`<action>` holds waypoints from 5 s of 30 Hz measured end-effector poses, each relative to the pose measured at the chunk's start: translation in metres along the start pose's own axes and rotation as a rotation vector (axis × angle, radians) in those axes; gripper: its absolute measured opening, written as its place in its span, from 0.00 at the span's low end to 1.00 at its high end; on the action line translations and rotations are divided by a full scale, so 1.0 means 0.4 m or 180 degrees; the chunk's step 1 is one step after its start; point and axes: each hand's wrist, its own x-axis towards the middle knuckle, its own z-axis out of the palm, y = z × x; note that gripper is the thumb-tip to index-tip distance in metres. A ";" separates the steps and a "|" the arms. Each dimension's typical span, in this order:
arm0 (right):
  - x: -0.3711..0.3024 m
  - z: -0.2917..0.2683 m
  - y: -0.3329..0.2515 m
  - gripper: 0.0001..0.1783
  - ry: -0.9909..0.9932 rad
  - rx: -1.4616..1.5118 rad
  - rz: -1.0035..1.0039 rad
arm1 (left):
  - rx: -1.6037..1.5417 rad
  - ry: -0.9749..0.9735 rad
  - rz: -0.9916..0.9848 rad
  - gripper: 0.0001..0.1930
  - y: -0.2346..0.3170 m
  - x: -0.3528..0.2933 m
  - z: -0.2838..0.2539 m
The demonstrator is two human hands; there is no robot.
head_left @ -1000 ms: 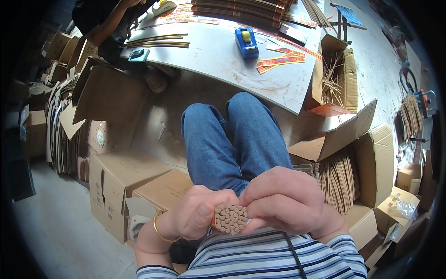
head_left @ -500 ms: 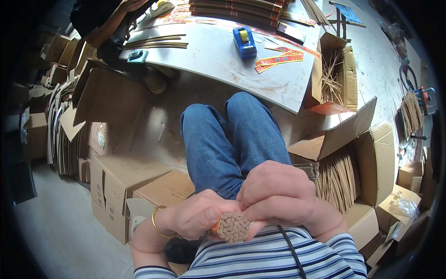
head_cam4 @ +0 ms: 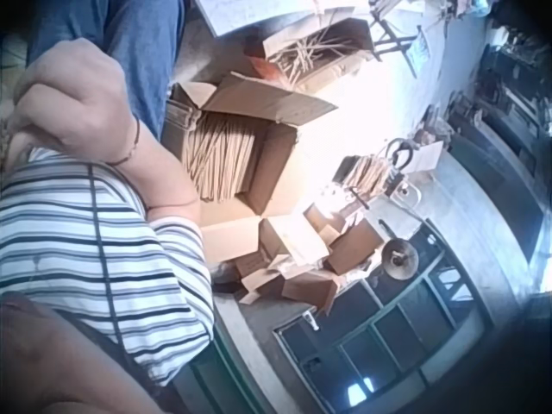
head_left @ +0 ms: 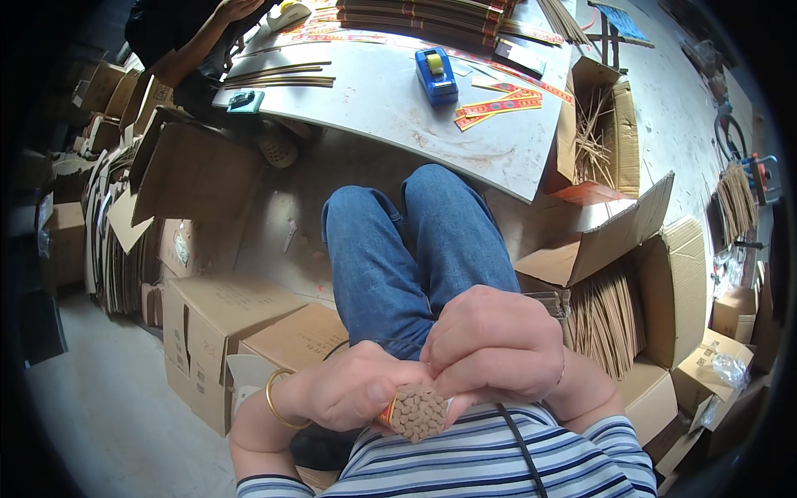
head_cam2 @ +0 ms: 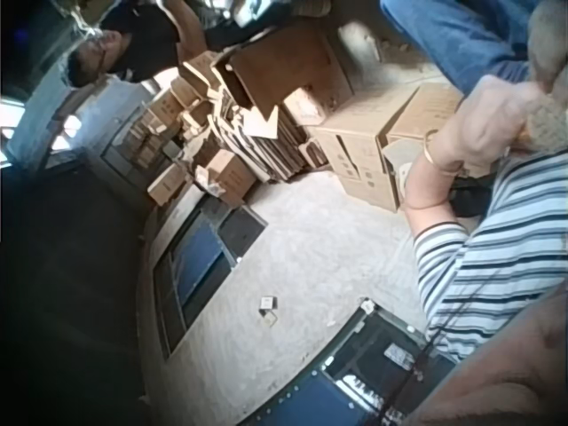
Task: The person gathers incense sticks from a cardboard box, aligns them into a bundle, and wraps a red and yellow paper band around the middle to secure them. The person repeats this process for multiple bundles.
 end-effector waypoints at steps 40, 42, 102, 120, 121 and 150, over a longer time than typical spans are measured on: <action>-0.016 -0.081 -0.083 0.39 0.0270 0.0782 0.1392 | 0.0022 0.1599 0.0382 0.28 0.019 0.073 0.100; -0.014 -0.075 -0.073 0.41 0.0628 0.1036 0.1733 | -0.0929 0.2093 0.0276 0.36 0.072 0.074 0.097; 0.023 -0.031 -0.012 0.07 -0.0214 -0.0851 0.1610 | 0.3603 0.2225 0.0624 0.19 -0.104 0.061 0.022; -0.032 -0.033 -0.010 0.17 -0.0451 -0.1667 0.0735 | 0.2754 0.1695 -0.0013 0.18 -0.072 0.078 0.012; -0.034 -0.036 -0.009 0.17 -0.0425 -0.1573 0.0745 | 0.2696 0.1651 -0.0050 0.18 -0.068 0.076 0.013; -0.001 -0.055 -0.034 0.05 -0.0088 -0.0897 0.1994 | 0.3198 0.1326 -0.0287 0.21 -0.030 0.075 0.030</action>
